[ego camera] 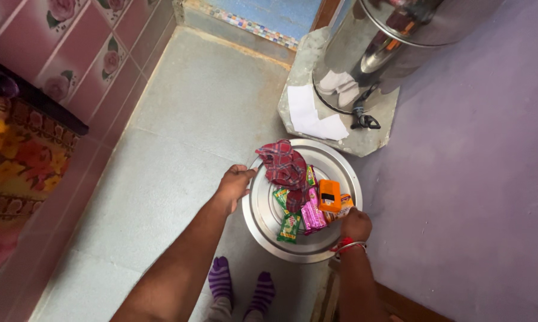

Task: The person picks up a packaged soap bar from a shelf, carries it through a doorway, and uses their hands to peel off the outer paper wrapper.

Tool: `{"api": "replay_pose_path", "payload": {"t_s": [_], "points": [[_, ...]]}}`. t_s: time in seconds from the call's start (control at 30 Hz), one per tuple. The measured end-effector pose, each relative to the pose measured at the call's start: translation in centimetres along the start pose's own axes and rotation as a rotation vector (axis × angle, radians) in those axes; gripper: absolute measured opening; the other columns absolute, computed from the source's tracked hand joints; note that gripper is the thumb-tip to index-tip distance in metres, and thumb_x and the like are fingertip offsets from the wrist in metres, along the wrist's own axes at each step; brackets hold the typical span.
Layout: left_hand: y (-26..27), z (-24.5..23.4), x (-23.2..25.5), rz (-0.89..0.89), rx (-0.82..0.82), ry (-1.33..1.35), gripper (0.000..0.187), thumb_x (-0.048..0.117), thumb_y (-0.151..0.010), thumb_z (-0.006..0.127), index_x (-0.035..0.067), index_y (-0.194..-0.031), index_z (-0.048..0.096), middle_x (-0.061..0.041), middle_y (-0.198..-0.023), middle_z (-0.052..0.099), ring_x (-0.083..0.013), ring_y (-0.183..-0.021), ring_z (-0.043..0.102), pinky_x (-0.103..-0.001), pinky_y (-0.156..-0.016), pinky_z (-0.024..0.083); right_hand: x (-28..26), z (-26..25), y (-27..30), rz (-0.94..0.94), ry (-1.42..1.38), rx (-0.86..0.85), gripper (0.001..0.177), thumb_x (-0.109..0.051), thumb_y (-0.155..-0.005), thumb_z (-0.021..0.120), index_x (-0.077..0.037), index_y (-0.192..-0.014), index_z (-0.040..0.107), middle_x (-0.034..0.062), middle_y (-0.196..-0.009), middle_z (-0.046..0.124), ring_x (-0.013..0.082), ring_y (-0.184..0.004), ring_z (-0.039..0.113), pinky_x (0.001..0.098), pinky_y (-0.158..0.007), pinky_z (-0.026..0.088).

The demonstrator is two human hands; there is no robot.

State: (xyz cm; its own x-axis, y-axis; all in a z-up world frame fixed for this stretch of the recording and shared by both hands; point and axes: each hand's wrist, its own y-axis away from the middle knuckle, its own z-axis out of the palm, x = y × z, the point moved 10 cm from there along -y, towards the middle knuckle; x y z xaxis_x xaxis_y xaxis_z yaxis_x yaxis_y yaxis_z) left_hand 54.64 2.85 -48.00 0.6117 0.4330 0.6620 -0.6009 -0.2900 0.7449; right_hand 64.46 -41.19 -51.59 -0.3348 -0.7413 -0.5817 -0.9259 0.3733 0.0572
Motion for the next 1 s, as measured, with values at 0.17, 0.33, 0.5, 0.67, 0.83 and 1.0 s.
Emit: {"api": "replay_pose_path", "payload": {"t_s": [0.17, 0.33, 0.5, 0.67, 0.83, 1.0], "points": [[-0.5, -1.0, -2.1, -0.023, 0.032, -0.045, 0.042, 0.032, -0.089, 0.074, 0.007, -0.12, 0.06, -0.007, -0.106, 0.066, -0.0181, -0.098, 0.059, -0.036, -0.086, 0.049, 0.9, 5.9, -0.2, -0.279, 0.486, -0.309, 0.029, -0.024, -0.088, 0.061, 0.002, -0.093, 0.075, 0.0208, -0.094, 0.075, 0.035, -0.089, 0.071, 0.0443, -0.081, 0.054], [-2.5, -2.9, -4.9, 0.086, 0.065, -0.175, 0.052, 0.032, -0.09, 0.074, 0.002, -0.129, 0.058, -0.017, -0.121, 0.068, -0.0255, -0.113, 0.062, -0.037, -0.096, 0.05, 2.4, 4.7, -0.1, -0.181, 0.085, -0.267, 0.027, -0.019, -0.086, 0.064, 0.001, -0.102, 0.071, 0.0183, -0.095, 0.074, 0.0282, -0.087, 0.07, 0.0358, -0.08, 0.054], [0.1, -7.1, -5.2, 0.21, 0.126, -1.046, 0.063, 0.038, -0.094, 0.071, 0.003, -0.143, 0.05, -0.022, -0.141, 0.055, -0.0368, -0.127, 0.057, -0.043, -0.107, 0.049, 4.8, 0.9, 1.8, 0.331, -0.361, -0.02, 0.052, -0.035, -0.09, 0.071, 0.007, -0.119, 0.061, 0.0229, -0.101, 0.071, 0.0346, -0.09, 0.069, 0.0411, -0.082, 0.052], [7.5, -8.1, -2.5, 0.034, 0.024, -1.532, 0.074, 0.051, -0.093, 0.066, 0.014, -0.151, 0.039, -0.008, -0.152, 0.044, -0.0298, -0.142, 0.043, -0.051, -0.112, 0.044, -3.0, -4.9, 3.4, 0.115, -0.046, 0.142, 0.074, -0.045, -0.093, 0.072, 0.014, -0.134, 0.051, 0.0315, -0.122, 0.062, 0.0459, -0.111, 0.06, 0.0506, -0.096, 0.047], [14.1, -9.1, 4.0, 0.091, 0.112, -1.558, 0.09, 0.066, -0.091, 0.063, 0.013, -0.156, 0.031, -0.009, -0.159, 0.035, -0.0308, -0.152, 0.025, -0.056, -0.12, 0.029, -16.3, -8.7, 8.0, -0.184, 0.145, 0.132, 0.079, -0.046, -0.092, 0.073, 0.01, -0.142, 0.049, 0.0307, -0.136, 0.057, 0.0473, -0.126, 0.053, 0.0532, -0.107, 0.043], [18.3, -8.7, 11.6, 0.314, 0.182, -1.523, 0.098, 0.069, -0.089, 0.063, 0.015, -0.16, 0.024, -0.01, -0.168, 0.019, -0.0301, -0.157, 0.011, -0.057, -0.124, 0.015, -31.9, -10.6, 14.1, -0.643, 0.237, -0.082, 0.068, -0.043, -0.091, 0.07, 0.002, -0.139, 0.054, 0.0202, -0.133, 0.061, 0.0392, -0.131, 0.054, 0.051, -0.108, 0.045]]}}
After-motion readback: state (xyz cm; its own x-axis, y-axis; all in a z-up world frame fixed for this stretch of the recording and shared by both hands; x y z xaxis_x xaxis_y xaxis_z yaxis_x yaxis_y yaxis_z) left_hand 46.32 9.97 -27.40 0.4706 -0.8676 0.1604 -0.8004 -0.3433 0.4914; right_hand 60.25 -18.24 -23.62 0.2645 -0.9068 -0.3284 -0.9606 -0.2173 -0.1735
